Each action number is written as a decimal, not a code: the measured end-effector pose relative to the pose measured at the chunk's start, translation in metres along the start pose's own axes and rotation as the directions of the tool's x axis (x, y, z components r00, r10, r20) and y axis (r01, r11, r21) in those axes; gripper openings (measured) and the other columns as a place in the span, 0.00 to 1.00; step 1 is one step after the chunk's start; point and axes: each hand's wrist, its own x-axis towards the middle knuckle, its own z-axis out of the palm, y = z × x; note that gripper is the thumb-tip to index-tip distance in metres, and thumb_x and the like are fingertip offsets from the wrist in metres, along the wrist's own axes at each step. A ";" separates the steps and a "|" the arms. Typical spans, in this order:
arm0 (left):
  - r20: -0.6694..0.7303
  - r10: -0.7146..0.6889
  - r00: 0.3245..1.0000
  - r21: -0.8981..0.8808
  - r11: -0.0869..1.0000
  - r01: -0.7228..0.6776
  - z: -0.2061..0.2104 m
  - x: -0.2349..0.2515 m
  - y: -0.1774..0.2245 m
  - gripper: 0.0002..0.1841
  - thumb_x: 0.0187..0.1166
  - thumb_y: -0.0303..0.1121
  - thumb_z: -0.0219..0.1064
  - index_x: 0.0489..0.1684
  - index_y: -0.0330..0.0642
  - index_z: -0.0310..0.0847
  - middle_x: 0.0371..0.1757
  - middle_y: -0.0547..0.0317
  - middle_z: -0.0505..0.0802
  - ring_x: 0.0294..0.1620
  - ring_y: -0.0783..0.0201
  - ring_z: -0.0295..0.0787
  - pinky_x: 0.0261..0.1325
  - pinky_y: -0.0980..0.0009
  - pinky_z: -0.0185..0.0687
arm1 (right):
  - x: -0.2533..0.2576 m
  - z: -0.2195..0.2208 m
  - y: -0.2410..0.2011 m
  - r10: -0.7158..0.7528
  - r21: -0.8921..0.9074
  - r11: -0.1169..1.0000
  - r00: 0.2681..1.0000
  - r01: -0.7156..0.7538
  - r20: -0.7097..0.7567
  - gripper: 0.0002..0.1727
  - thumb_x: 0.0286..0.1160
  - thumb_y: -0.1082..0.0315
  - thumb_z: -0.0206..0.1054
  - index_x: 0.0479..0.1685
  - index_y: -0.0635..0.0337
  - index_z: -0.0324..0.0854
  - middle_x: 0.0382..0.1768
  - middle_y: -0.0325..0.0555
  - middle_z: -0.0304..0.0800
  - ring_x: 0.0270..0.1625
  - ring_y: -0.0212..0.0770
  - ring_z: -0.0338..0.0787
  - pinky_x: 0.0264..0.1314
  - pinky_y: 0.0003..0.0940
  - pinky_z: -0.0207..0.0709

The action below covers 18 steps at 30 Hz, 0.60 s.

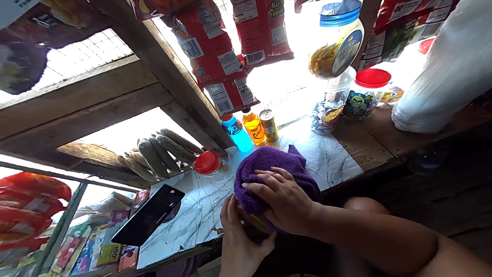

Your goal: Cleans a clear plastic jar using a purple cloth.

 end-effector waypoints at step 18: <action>0.056 0.251 0.966 0.032 0.967 -0.253 -0.003 0.003 0.001 0.57 0.50 0.61 0.81 0.87 0.60 0.50 0.88 0.44 0.61 0.90 0.59 0.58 0.86 0.67 0.60 | 0.031 -0.022 0.046 0.219 0.050 0.973 0.969 -0.225 0.112 0.21 0.80 0.56 0.61 0.66 0.53 0.86 0.64 0.48 0.89 0.76 0.50 0.81 0.81 0.59 0.65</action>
